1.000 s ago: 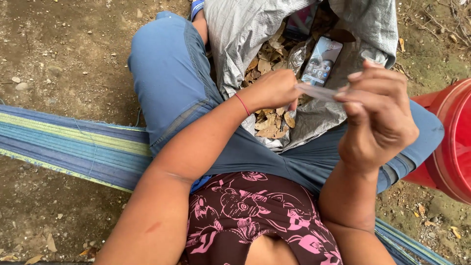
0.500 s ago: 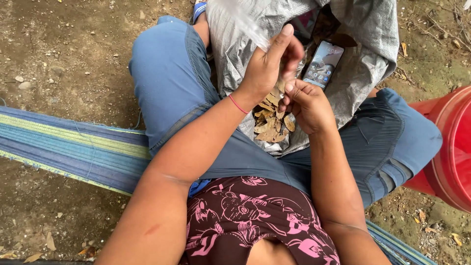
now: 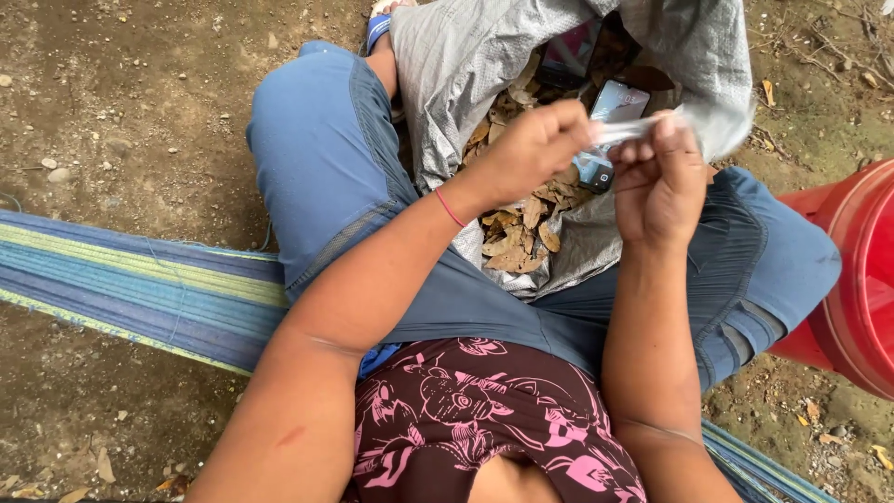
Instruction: Packing dried leaves into small plastic sleeves while sitting in a hammock.
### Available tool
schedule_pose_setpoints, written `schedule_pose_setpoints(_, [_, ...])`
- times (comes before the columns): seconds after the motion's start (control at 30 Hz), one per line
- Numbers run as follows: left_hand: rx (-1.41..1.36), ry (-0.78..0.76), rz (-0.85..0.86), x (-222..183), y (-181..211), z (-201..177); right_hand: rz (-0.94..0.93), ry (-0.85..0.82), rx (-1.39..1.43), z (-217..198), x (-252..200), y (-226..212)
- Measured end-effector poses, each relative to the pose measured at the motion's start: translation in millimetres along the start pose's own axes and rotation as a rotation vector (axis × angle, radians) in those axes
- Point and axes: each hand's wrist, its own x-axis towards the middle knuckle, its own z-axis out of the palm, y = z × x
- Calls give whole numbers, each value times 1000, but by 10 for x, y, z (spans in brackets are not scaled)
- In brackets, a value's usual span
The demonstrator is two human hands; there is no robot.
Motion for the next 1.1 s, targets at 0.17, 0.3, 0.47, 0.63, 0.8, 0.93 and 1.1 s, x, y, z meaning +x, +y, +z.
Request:
schedule_pose_setpoints(0.17, [-546,113,96,-45,161,-5,236,-60,-69,328,-202,306])
schedule_pose_setpoints(0.3, [-106,428,155,-91,273,-119,274,-263,-230,608,-415,282])
schedule_pose_setpoints(0.47, [189,343,113,-15,-58,-208,32,-214,-372,364,-222,10])
schedule_pose_setpoints(0.63, [-25,-21,63,-84,70,-16,83,-221,-255,496,-326,-226])
schedule_pose_setpoints(0.8, [28,86,57,5,-8,-116,-23,-303,-365,341,-258,-58])
schedule_pose_setpoints(0.93, [53,245,50,12,53,-161,-267,-364,-514,494,-340,-71])
schedule_pose_setpoints(1.1, [40,204,49,17,-33,-205,-510,-346,-787,641,-332,-249])
